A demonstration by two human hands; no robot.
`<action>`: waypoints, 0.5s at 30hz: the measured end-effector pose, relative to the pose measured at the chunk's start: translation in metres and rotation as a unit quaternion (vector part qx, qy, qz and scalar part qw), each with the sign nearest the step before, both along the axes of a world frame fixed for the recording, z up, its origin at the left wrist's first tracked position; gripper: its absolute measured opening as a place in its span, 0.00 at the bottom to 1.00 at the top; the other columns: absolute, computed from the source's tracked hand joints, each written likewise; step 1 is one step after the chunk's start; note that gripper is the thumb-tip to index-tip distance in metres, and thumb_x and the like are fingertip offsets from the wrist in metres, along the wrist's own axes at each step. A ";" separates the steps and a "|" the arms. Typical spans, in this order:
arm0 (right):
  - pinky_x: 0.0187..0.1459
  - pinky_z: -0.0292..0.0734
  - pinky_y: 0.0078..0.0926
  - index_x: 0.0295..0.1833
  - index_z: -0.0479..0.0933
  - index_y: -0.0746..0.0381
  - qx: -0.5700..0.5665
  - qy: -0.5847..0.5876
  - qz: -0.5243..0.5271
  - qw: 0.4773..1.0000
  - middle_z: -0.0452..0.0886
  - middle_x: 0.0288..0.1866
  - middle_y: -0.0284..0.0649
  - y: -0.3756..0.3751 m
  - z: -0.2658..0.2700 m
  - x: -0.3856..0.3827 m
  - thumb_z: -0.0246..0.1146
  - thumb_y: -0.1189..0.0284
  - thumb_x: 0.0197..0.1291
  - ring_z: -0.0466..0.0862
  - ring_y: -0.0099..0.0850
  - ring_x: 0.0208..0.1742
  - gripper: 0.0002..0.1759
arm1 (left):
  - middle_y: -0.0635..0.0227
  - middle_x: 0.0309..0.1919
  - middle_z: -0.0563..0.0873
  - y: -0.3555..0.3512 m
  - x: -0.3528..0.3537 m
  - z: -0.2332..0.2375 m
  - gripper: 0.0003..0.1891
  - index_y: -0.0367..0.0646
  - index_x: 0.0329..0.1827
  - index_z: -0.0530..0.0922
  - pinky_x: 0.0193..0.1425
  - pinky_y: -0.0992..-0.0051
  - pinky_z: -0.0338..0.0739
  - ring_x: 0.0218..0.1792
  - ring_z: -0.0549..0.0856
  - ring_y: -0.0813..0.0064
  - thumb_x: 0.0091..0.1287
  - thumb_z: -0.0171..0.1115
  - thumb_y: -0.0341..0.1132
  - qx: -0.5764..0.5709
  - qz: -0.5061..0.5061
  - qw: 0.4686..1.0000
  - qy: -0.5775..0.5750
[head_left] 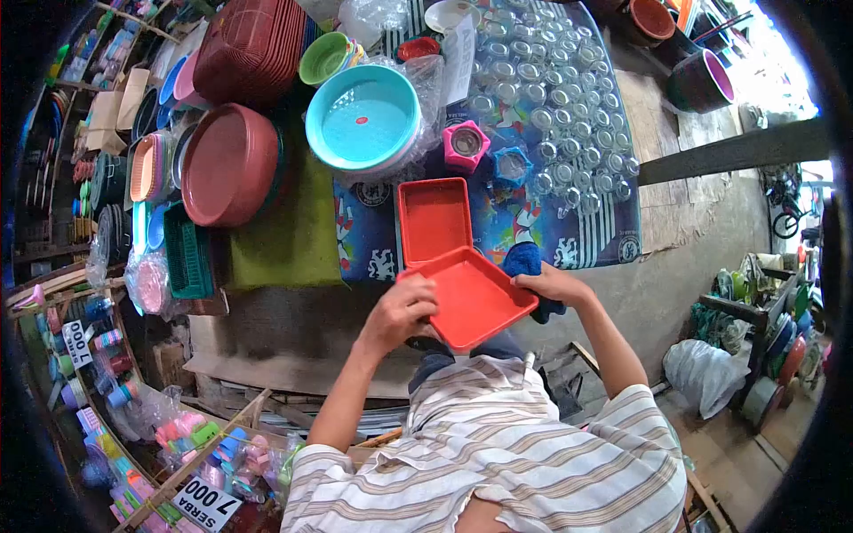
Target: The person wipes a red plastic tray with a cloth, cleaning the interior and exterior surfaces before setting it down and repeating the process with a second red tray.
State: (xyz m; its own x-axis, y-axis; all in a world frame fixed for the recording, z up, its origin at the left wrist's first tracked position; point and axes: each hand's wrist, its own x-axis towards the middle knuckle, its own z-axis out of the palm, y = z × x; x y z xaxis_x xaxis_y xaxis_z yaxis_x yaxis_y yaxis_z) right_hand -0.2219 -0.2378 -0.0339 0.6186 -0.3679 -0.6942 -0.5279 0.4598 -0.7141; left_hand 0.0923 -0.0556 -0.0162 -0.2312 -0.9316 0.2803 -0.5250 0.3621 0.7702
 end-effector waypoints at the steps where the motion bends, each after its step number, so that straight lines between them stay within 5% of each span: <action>1: 0.48 0.79 0.26 0.56 0.82 0.60 0.005 0.003 0.003 1.000 0.84 0.43 0.30 -0.002 -0.013 0.002 0.71 0.58 0.69 0.80 0.21 0.44 0.20 | 0.58 0.52 0.87 -0.009 0.008 0.003 0.24 0.42 0.43 0.85 0.67 0.58 0.83 0.63 0.87 0.54 0.44 0.85 0.40 0.005 0.003 1.000 0.003; 3: 0.58 0.79 0.31 0.59 0.80 0.63 -0.069 0.024 0.005 0.997 0.85 0.51 0.33 -0.002 -0.040 0.007 0.69 0.63 0.72 0.81 0.25 0.52 0.18 | 0.54 0.61 0.83 -0.020 0.019 0.008 0.26 0.47 0.53 0.88 0.71 0.55 0.79 0.70 0.81 0.52 0.49 0.85 0.37 0.027 0.095 0.990 -0.097; 6: 0.52 0.80 0.36 0.55 0.80 0.64 -0.205 -0.031 -0.042 0.977 0.85 0.43 0.40 0.011 -0.109 0.022 0.69 0.65 0.73 0.83 0.29 0.46 0.15 | 0.52 0.63 0.81 -0.017 0.028 -0.021 0.36 0.55 0.75 0.80 0.69 0.56 0.80 0.67 0.81 0.48 0.61 0.81 0.36 0.193 0.190 0.960 -0.075; 7: 0.50 0.81 0.38 0.54 0.80 0.64 -0.256 -0.041 -0.047 0.965 0.85 0.41 0.43 0.010 -0.117 0.030 0.69 0.65 0.73 0.84 0.32 0.44 0.15 | 0.52 0.63 0.81 -0.015 0.031 -0.028 0.36 0.55 0.75 0.80 0.69 0.56 0.80 0.67 0.81 0.48 0.61 0.81 0.36 0.197 0.191 0.959 -0.074; 8: 0.47 0.81 0.44 0.52 0.81 0.64 -0.292 -0.060 -0.062 0.953 0.87 0.40 0.51 0.010 -0.123 0.037 0.68 0.63 0.73 0.88 0.45 0.41 0.15 | 0.51 0.63 0.81 -0.015 0.033 -0.037 0.36 0.54 0.77 0.77 0.69 0.56 0.80 0.66 0.82 0.47 0.64 0.79 0.36 0.257 0.200 0.943 -0.073; 9: 0.47 0.81 0.44 0.52 0.81 0.64 -0.292 -0.060 -0.061 0.953 0.87 0.40 0.51 0.009 -0.129 0.043 0.68 0.63 0.73 0.88 0.45 0.41 0.15 | 0.50 0.63 0.81 -0.017 0.035 -0.042 0.35 0.54 0.79 0.75 0.69 0.57 0.80 0.64 0.83 0.46 0.67 0.77 0.36 0.313 0.207 0.924 -0.072; 13: 0.45 0.81 0.53 0.49 0.82 0.66 -0.297 0.054 0.013 0.953 0.87 0.41 0.60 0.007 -0.134 0.067 0.67 0.58 0.74 0.87 0.62 0.46 0.18 | 0.48 0.65 0.81 -0.013 0.032 -0.072 0.29 0.41 0.80 0.72 0.66 0.57 0.81 0.62 0.85 0.46 0.77 0.66 0.32 0.283 0.227 0.931 -0.046; 15: 0.36 0.77 0.53 0.39 0.82 0.70 -0.319 0.092 0.003 0.943 0.83 0.27 0.60 0.009 -0.148 0.078 0.67 0.53 0.74 0.83 0.60 0.29 0.27 | 0.48 0.67 0.80 -0.012 0.031 -0.085 0.27 0.37 0.79 0.71 0.64 0.58 0.84 0.62 0.85 0.49 0.78 0.63 0.31 0.307 0.238 0.921 -0.033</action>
State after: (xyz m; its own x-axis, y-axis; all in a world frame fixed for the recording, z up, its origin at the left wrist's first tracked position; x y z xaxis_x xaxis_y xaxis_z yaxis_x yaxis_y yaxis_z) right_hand -0.1439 -0.2286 -0.1818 0.5121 -0.7447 -0.4280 -0.6712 -0.0360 -0.7404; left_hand 0.1231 -0.0674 -0.1013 0.2464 -0.9099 -0.3336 -0.5644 -0.4146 0.7138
